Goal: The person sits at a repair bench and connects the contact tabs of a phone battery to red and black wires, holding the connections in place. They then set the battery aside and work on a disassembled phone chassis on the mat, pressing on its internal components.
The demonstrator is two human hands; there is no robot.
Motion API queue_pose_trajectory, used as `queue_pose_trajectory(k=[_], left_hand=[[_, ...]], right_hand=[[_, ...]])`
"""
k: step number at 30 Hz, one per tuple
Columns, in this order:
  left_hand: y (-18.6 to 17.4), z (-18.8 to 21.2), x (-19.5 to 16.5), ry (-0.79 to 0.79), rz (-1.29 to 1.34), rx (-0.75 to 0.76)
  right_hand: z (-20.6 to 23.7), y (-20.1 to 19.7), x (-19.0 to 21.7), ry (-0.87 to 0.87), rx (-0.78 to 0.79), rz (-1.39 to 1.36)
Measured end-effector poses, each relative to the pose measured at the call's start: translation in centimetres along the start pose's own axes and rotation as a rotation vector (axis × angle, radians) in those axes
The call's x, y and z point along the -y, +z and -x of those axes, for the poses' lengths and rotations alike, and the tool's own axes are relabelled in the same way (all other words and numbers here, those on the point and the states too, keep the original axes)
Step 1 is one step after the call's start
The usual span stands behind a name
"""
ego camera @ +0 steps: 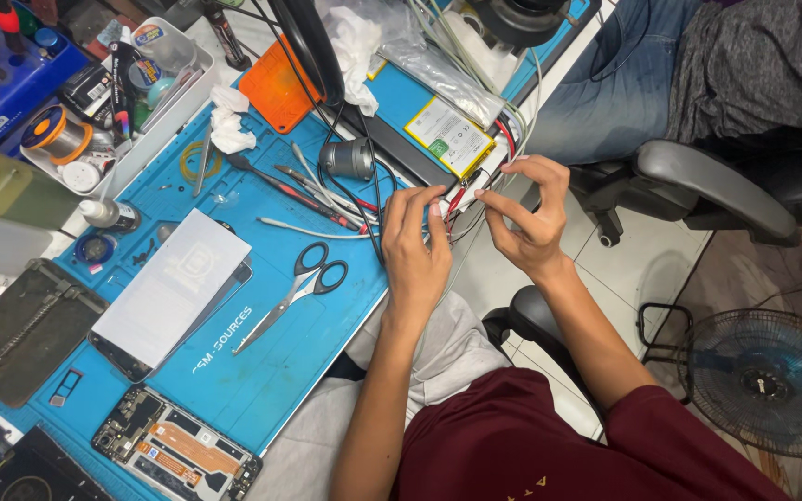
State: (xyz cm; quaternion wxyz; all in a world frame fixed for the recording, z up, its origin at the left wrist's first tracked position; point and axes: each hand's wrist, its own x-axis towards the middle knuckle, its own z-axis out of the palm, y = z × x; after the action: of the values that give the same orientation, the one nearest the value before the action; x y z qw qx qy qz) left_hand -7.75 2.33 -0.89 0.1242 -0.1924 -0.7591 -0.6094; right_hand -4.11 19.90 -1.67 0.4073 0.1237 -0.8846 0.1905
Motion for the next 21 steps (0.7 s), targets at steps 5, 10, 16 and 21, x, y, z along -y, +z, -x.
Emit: queue_pose_trajectory(k=[5, 10, 16, 21], left_hand=[[0.1, -0.1, -0.2, -0.006, 0.017, -0.001], [0.4, -0.2, -0.7, 0.027, -0.030, -0.033], [1.6, -0.7, -1.7, 0.001, -0.251, -0.063], [1.9, -1.1, -1.9, -0.020, -0.299, -0.085]], right_hand=[[-0.2, -0.1, -0.1, 0.002, 0.009, 0.002], [-0.8, 0.1, -0.7, 0.057, 0.045, -0.052], [-1.1, 0.0, -2.3, 0.004, 0.132, -0.117], [0.5, 0.5, -1.2, 0.479, 0.041, -0.458]])
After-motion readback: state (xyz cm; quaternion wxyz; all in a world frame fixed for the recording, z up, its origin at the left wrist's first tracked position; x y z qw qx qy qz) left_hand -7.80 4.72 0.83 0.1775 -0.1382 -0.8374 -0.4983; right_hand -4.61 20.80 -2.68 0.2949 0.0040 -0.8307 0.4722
